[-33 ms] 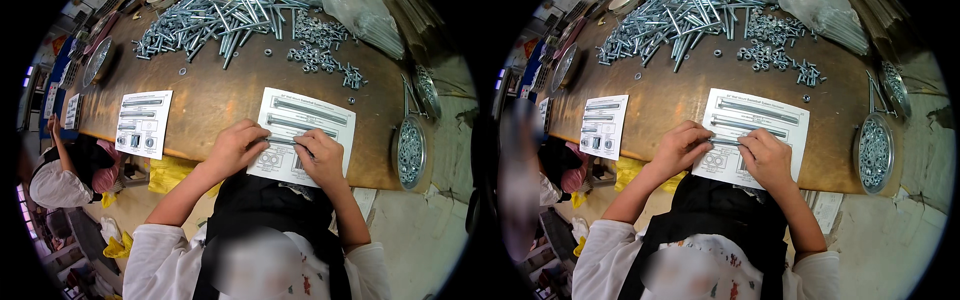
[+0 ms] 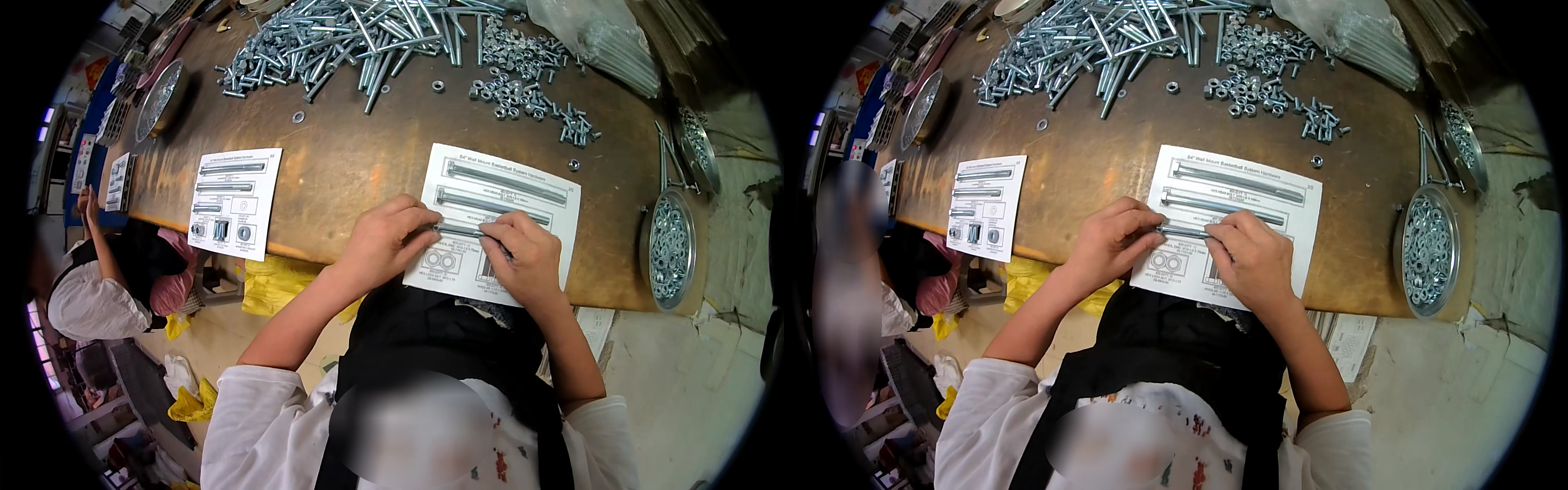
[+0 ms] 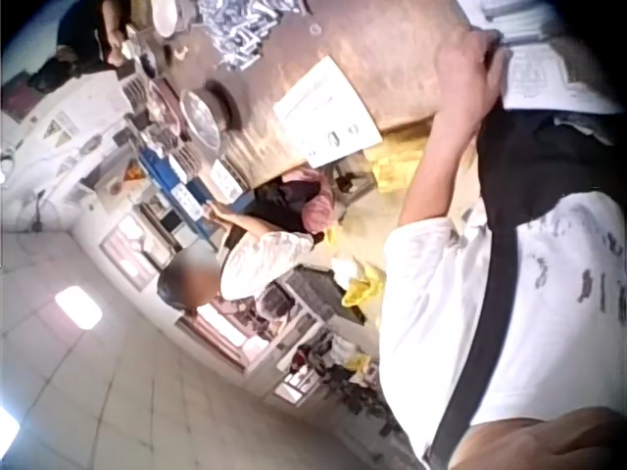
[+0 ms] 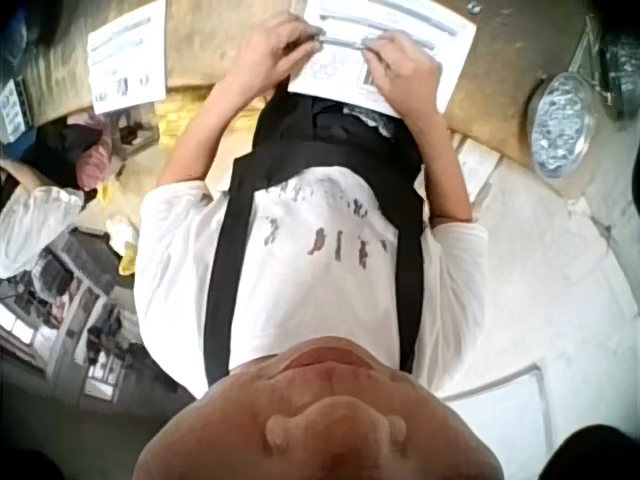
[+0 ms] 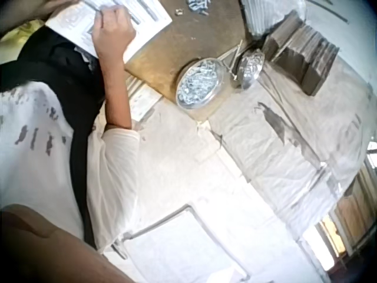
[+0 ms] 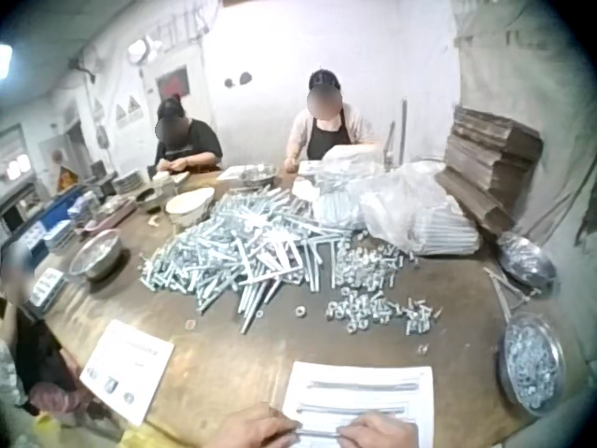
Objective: The person assembles bolts, nuts, and washers by hand at a workbench. They pick fasteners from piles, thread nuts onto bolts, and place washers, repeating the process continuously.
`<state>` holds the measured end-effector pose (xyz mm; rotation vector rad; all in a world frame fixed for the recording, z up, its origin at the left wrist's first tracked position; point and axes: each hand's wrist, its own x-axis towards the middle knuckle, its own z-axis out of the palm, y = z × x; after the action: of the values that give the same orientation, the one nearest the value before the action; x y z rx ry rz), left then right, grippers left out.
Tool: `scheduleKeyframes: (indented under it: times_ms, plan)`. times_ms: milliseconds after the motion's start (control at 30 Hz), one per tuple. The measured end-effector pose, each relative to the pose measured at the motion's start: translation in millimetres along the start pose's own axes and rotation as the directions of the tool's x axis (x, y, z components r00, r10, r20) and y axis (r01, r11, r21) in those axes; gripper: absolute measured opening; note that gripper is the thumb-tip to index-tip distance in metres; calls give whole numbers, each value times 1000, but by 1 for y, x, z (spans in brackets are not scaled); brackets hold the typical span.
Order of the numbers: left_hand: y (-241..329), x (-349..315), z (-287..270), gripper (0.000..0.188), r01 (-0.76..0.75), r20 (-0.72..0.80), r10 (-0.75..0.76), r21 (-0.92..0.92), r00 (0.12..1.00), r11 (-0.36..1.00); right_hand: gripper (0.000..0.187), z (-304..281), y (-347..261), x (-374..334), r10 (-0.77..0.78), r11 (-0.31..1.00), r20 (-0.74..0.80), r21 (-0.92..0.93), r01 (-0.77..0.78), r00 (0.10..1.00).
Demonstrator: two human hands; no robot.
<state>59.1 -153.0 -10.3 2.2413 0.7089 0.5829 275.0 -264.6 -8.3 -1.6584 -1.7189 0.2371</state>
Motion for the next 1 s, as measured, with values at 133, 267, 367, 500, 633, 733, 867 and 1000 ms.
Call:
scheduleKeyframes:
  times_ms: [133,267,367,500,633,733,867,1000]
  plan:
    - [1,4,-2,23,-2,19,2,35,1000,999,16,-1,3,2,-35,999,5,-27,35,999]
    - [1,10,-10,30,52,67,-47,-76,997,996,22,-11,6,5,37,995,46,87,-41,998]
    - [-11,23,-19,31,165,35,-161,-235,986,958,27,-35,19,20,210,928,68,300,-221,975]
    - [-3,113,-26,28,99,-54,-104,-85,993,991,20,-48,79,91,118,989,-134,-70,-128,984]
    - [-35,193,40,31,-28,11,26,269,1000,963,22,-2,117,142,200,930,60,-327,-170,978]
    - [-37,203,52,31,34,45,-50,312,998,949,21,-6,118,138,248,907,35,-361,-219,968]
    - [-27,179,20,30,80,26,-85,154,996,985,18,-65,118,98,367,838,-148,-376,-396,918]
    - [-32,144,-5,21,80,-104,-82,-20,991,997,20,-93,136,56,433,847,11,-346,-402,902]
